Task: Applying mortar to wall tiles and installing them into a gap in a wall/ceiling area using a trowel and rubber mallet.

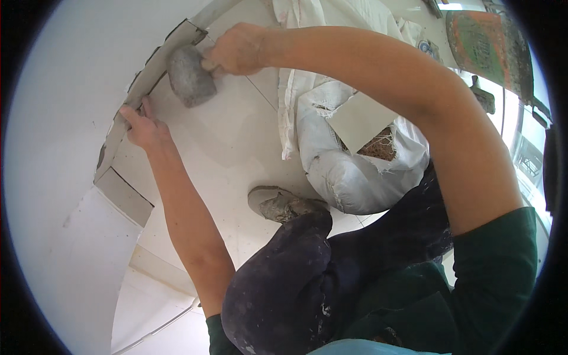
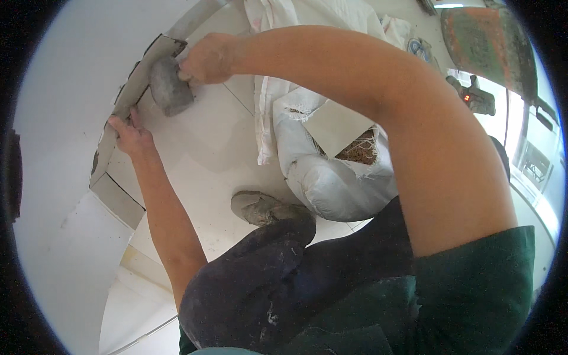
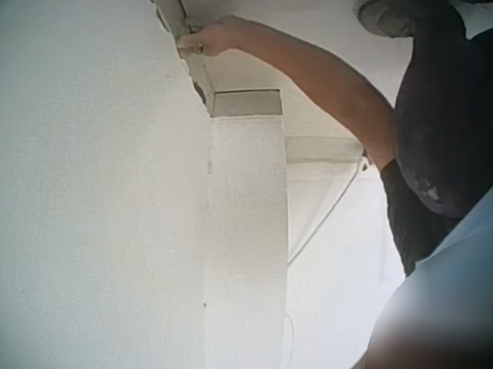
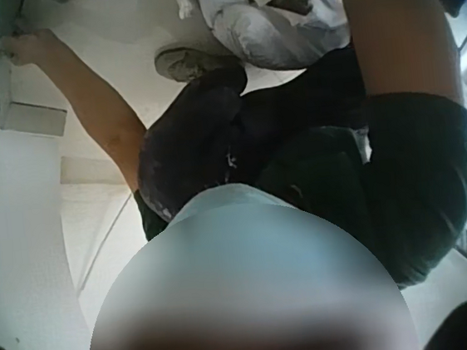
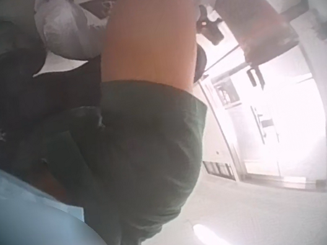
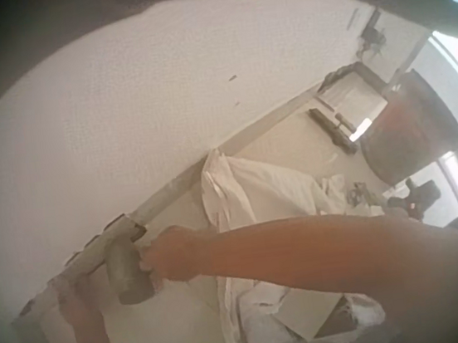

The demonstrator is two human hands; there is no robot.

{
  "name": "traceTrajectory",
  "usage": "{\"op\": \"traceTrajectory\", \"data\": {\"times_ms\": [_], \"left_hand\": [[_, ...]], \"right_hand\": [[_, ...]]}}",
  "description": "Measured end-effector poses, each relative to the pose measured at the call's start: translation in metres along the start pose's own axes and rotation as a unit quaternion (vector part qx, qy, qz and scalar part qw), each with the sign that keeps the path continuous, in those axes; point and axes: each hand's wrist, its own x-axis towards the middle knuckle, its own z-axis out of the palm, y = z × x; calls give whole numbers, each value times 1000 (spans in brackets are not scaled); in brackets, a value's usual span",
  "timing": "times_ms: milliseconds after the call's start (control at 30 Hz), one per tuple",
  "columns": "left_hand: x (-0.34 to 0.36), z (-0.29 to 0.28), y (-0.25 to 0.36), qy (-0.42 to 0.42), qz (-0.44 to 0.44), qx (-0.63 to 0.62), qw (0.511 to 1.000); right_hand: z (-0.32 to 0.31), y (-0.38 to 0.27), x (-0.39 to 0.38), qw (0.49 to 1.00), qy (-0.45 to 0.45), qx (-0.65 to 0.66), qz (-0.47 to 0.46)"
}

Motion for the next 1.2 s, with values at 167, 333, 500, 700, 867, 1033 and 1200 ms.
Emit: {"op": "traceTrajectory", "data": {"times_ms": [167,333,500,700,867,1033,1200], "left_hand": [[-4,4,2,11,-24,-7,1000],[0,5,-1,23,-27,-10,999],[5,-2,-4,34,-38,0,999],[9,-5,-7,43,-47,-19,998],[9,-3,-5,48,-30,-36,998],[14,-6,-10,72,-70,-68,993],[18,-13,-15,75,-29,-80,994]], "right_hand": [[-4,2,-2,997,-26,-68,-27],[-4,2,-3,998,-52,-14,-24],[-7,1,1,999,-12,39,14],[-14,1,5,999,-42,31,16],[-8,-6,5,999,-23,36,-23],[3,-5,9,1000,-3,3,-9],[4,-10,16,998,-31,58,-11]]}}
